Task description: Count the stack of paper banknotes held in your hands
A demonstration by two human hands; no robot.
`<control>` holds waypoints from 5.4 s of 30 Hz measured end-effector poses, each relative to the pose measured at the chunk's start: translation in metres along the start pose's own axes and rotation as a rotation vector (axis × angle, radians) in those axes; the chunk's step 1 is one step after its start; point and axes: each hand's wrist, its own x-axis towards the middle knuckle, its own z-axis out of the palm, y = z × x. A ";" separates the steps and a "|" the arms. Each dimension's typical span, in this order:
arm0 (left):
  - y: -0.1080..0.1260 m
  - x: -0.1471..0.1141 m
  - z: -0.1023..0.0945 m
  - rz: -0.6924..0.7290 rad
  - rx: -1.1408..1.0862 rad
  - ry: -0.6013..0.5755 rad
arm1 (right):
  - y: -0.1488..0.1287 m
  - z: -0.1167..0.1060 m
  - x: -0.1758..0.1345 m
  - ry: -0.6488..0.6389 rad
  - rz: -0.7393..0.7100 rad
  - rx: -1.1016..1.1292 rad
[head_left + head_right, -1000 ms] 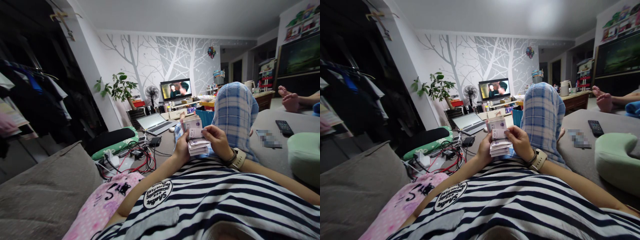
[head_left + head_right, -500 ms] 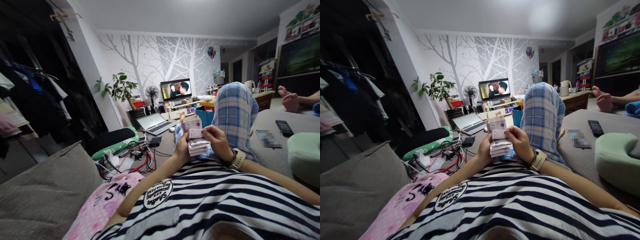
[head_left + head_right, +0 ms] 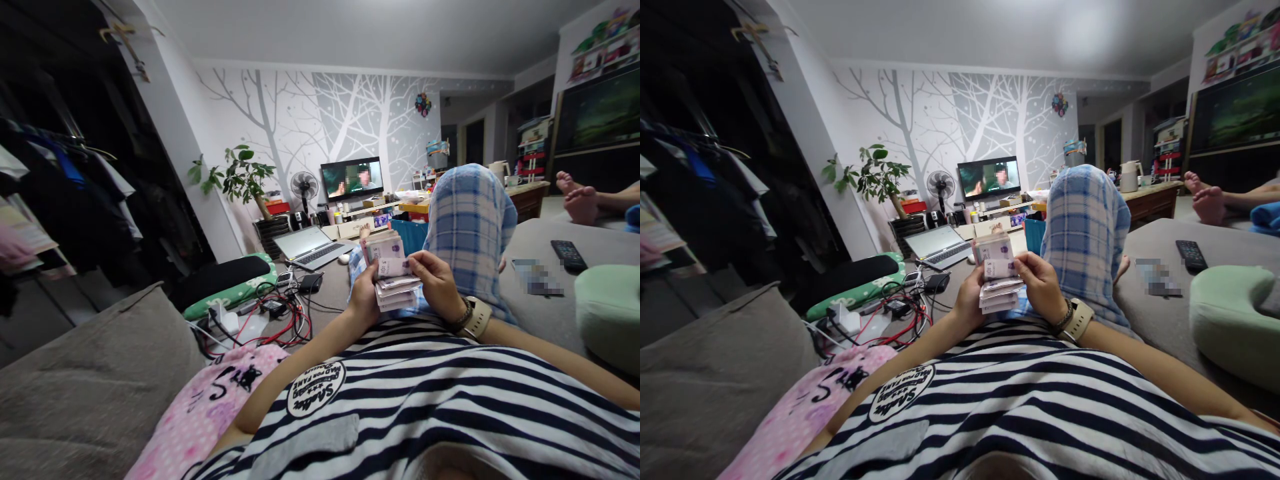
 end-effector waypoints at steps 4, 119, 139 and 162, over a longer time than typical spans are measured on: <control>0.001 -0.003 0.004 -0.015 -0.035 0.017 | 0.001 0.000 0.000 0.000 -0.021 -0.001; -0.003 -0.002 -0.010 0.123 0.082 -0.029 | 0.006 -0.001 0.007 0.023 0.078 0.022; -0.002 0.001 -0.003 0.043 -0.011 -0.017 | 0.001 0.003 0.001 -0.016 0.030 0.085; -0.001 0.002 -0.003 0.035 -0.005 -0.019 | 0.002 0.001 0.001 0.001 0.006 0.034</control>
